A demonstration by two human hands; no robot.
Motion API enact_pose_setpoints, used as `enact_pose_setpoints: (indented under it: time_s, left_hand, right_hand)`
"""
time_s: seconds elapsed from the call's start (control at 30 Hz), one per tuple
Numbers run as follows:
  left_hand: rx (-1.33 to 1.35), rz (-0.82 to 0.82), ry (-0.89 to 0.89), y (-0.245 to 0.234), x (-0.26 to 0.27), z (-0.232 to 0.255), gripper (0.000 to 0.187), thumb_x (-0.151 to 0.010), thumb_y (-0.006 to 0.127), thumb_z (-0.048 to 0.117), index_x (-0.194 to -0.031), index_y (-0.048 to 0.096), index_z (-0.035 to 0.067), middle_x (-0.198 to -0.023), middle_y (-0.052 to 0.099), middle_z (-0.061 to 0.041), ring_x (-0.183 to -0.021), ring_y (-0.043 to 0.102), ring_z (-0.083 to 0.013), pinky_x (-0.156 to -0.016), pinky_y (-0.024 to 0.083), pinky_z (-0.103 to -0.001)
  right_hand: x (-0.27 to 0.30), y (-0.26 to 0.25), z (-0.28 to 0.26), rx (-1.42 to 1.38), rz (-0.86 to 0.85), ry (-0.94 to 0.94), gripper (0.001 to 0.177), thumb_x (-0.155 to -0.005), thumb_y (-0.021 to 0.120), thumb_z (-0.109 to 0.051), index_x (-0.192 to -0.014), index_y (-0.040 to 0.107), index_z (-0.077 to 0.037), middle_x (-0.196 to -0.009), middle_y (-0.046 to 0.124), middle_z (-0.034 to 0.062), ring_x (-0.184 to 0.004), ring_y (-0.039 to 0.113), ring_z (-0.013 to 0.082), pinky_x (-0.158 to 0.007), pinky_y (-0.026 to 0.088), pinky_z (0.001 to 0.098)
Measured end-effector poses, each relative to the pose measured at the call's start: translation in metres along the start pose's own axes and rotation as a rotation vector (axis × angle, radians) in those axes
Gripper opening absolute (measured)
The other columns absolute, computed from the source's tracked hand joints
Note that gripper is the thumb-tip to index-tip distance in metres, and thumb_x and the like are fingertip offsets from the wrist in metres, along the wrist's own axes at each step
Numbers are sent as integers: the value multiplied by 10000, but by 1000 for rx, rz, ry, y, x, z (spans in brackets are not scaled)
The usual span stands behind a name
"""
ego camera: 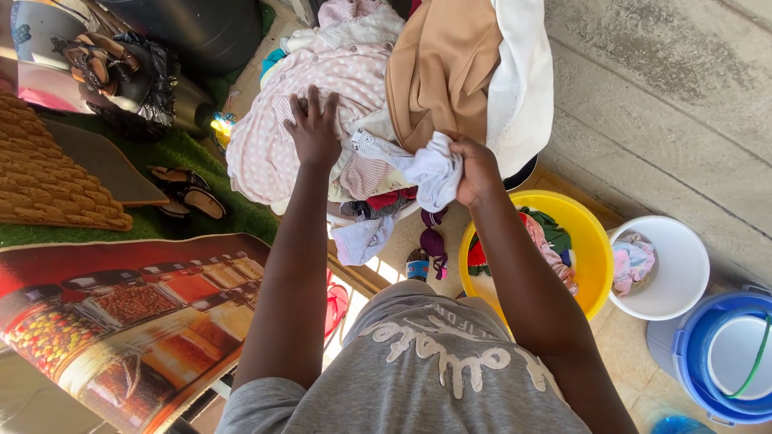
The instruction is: Sort laundry from a pile and wash individual items by hand in a bucket with soapy water.
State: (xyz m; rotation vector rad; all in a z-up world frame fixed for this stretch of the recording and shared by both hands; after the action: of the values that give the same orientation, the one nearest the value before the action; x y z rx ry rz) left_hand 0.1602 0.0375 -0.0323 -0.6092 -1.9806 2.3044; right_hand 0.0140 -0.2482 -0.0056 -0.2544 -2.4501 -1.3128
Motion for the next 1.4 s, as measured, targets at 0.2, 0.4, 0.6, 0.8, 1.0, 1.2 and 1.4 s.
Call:
enact_pose_setpoints:
  time_s: [0.2, 0.4, 0.6, 0.8, 1.0, 1.2, 1.4]
  left_hand:
    - [41, -48, 3, 3, -5, -4, 742, -810, 691, 91, -1508, 499, 255, -1637, 296, -137, -1477, 247, -520, -1023, 351, -779]
    - [145, -117, -27, -39, 7, 4, 871, -721, 803, 169, -1519, 462, 249, -1662, 241, -125, -1520, 176, -499, -1114, 258, -761]
    - [294, 157, -31, -19, 76, -10, 860, -789, 832, 240, -1540, 426, 138, -1635, 268, -170, -1506, 256, -476, -1179, 256, -672]
    - [371, -140, -378, 94, 192, 8, 314, -844, 762, 290, -1064, 661, 89, -1136, 678, -98, -1200, 591, -340, -1009, 438, -543]
    - [326, -460, -610, 152, 193, 40, 285, -844, 740, 329, -996, 689, 93, -1101, 705, -102, -1185, 581, -329, -961, 384, -634]
    - [619, -304, -567, 177, 242, 77, 215, -920, 671, 192, -1074, 639, 45, -932, 707, -212, -943, 668, -434, -769, 500, -566]
    - [907, -274, -476, 102, 266, 142, 207, -887, 713, 135, -980, 592, -5, -887, 662, -231, -851, 667, -405, -731, 521, -470]
  right_hand:
    - [-62, 141, -26, 79, -280, -102, 385, -927, 538, -40, -1301, 588, 35, -1116, 674, 144, -1008, 676, 262, -986, 582, 442]
    - [-133, 173, -3, 873, -402, -431, 781, -997, 686, -202, -1610, 223, -59, -1591, 367, 199, -1436, 437, 275, -1169, 463, 423]
    - [-149, 68, 84, 1939, -470, -389, 958, -901, 831, -276, -1598, 211, -53, -1615, 231, 314, -1535, 210, 454, -1230, 228, 535]
    - [-103, 73, 87, 1975, -384, -657, 942, -848, 835, -216, -1598, 288, -55, -1632, 223, 312, -1512, 251, 489, -1222, 263, 544]
    - [-45, 70, 89, 1934, -348, -812, 914, -854, 799, -137, -1604, 284, -40, -1628, 258, 308, -1493, 302, 485, -1218, 300, 548]
    - [-4, -68, 129, 1712, -247, -495, 480, -934, 715, -131, -1372, 529, -72, -1327, 594, 189, -1240, 579, 389, -1064, 471, 512]
    - [11, -177, 166, 1075, 175, 374, 527, -949, 737, -267, -1368, 470, -90, -1246, 602, 76, -1097, 641, 261, -829, 548, 428]
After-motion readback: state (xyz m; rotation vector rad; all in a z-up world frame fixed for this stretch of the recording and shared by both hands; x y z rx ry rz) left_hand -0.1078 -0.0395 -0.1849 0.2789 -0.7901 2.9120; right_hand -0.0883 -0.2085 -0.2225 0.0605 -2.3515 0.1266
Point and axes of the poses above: each hand's wrist, its own x-axis away from the middle knuckle, its own y-axis out of the palm, z = x × y, the point moved 2 cm from there along -x, towards the middle knuckle
